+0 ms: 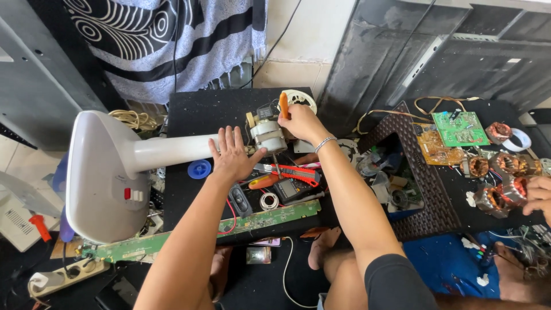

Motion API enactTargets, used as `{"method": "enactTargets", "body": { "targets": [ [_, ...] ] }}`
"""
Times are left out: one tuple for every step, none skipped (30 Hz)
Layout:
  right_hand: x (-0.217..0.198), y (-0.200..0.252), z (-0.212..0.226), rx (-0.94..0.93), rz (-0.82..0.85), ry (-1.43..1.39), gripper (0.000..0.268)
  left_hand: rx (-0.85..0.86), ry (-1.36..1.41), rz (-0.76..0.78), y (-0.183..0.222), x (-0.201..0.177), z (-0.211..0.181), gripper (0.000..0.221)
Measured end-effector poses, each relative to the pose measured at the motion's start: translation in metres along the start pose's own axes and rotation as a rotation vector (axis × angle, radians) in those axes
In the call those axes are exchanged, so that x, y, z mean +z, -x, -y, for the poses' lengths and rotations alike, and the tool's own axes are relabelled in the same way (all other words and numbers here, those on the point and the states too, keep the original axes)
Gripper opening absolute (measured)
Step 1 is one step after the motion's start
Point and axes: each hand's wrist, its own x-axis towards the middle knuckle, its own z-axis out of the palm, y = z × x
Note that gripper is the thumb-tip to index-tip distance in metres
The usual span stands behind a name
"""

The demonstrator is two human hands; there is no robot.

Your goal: Repairing a fan by cleaning the motor with a brush and manipulating wires with pliers.

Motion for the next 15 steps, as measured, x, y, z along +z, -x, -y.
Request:
{"method": "enactTargets", "body": {
  "targets": [
    [-0.005,0.0,0.005,-0.014,-0.034,-0.015,0.023,0.009,0.0,-0.003,0.0,0.0,-0.001,0.109],
    [-0.008,0.0,0.011,-0.033,-0.062,-0.028,0.024,0.011,0.005,-0.008,0.002,0.001,0.0,0.109],
    [-0.015,0.005,0.028,-0.043,-0.055,-0.027,0.024,0.0,0.009,-0.013,0.002,-0.001,0.003,0.109],
    [-0.024,0.012,0.042,-0.061,-0.075,-0.18,0.019,0.012,-0.002,-0.019,0.002,0.0,0.003,0.108],
    [-0.033,0.019,0.056,-0.078,-0.094,-0.333,0.015,0.023,-0.013,-0.026,0.002,0.001,0.003,0.107],
    [-0.021,0.016,0.058,-0.08,-0.092,-0.332,0.015,0.021,-0.01,-0.026,0.001,0.001,0.004,0.107],
    [-0.009,0.014,0.059,-0.17,-0.086,-0.229,0.016,0.041,-0.012,-0.035,0.002,0.0,0.005,0.108],
    [0.003,0.011,0.061,-0.26,-0.079,-0.129,0.017,0.058,-0.015,-0.045,0.002,0.0,0.008,0.11],
    [0.018,0.011,0.064,-0.263,-0.076,-0.131,0.017,0.054,-0.015,-0.045,0.0,0.002,0.011,0.11],
    [0.033,0.01,0.068,-0.283,-0.089,-0.067,0.017,0.072,-0.064,-0.045,-0.002,0.002,0.015,0.111],
    [0.048,0.009,0.072,-0.303,-0.102,-0.004,0.02,0.09,-0.113,-0.045,-0.005,0.003,0.02,0.113],
    [0.053,0.003,0.07,-0.306,-0.095,-0.005,0.02,0.084,-0.11,-0.043,-0.005,0.001,0.026,0.113],
    [0.059,-0.002,0.069,-0.268,-0.13,0.036,0.023,0.053,-0.123,-0.049,-0.006,0.0,0.032,0.115],
    [0.064,-0.007,0.065,-0.228,-0.163,0.08,0.027,0.024,-0.134,-0.052,-0.007,0.0,0.038,0.117],
    [0.061,-0.007,0.063,-0.23,-0.154,0.081,0.027,0.018,-0.128,-0.049,0.001,-0.006,0.045,0.117]
  ]
}}
